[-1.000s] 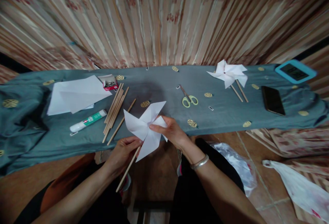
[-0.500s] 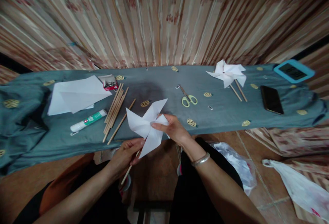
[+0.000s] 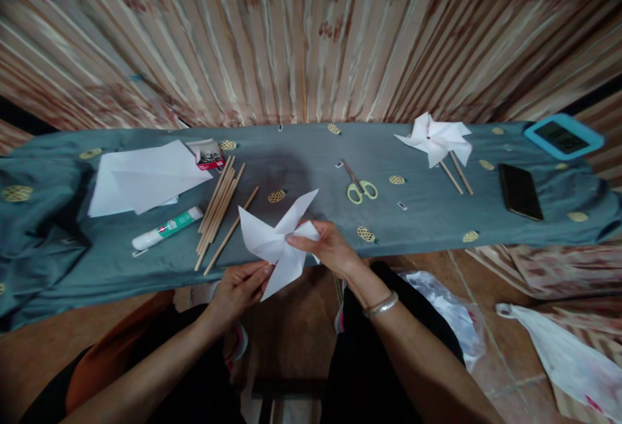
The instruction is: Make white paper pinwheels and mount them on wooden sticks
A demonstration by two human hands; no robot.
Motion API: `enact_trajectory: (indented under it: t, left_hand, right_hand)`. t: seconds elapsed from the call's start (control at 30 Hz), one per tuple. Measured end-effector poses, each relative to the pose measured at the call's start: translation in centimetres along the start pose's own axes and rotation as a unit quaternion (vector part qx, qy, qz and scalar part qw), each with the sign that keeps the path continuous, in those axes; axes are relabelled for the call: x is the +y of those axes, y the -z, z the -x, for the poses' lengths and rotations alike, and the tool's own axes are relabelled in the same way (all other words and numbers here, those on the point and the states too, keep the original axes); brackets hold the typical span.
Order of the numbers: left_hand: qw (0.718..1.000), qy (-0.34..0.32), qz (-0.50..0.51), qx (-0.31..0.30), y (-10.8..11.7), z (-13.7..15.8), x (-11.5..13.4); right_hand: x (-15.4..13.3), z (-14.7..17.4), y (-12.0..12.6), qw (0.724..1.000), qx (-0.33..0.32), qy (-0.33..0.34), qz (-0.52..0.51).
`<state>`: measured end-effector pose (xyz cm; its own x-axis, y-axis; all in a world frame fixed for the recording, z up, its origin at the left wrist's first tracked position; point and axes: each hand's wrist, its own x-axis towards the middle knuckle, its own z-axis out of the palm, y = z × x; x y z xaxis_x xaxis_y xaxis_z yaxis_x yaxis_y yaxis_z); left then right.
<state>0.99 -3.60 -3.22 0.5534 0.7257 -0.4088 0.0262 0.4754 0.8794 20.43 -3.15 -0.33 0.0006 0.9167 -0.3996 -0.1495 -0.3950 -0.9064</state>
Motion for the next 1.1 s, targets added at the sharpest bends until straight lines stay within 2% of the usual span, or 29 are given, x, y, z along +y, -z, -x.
enact_trajectory:
  t: [0.13,0.37,0.77,1.1]
  left_hand:
    - [0.999,-0.029,-0.029,0.005,0.1,-0.1,0.2]
    - [0.995,-0.042,-0.08,0.039,0.2,0.1,0.6]
    - [0.974,-0.124,-0.181,0.065,0.5,-0.3,1.2]
    - [0.97,-0.113,-0.205,0.061,0.6,-0.4,1.0]
  right_hand:
    - [0.1,-0.1,-0.3,1.0,-0.003,0.009,-0.015]
    - [-0.2,0.0,-0.8,0.999,0.012,0.001,-0.046]
    - [0.0,-0.4,-0.9,0.997,0.04,0.02,-0.07]
    - [0.0,-0.4,-0.8,0.996,0.044,0.026,-0.07]
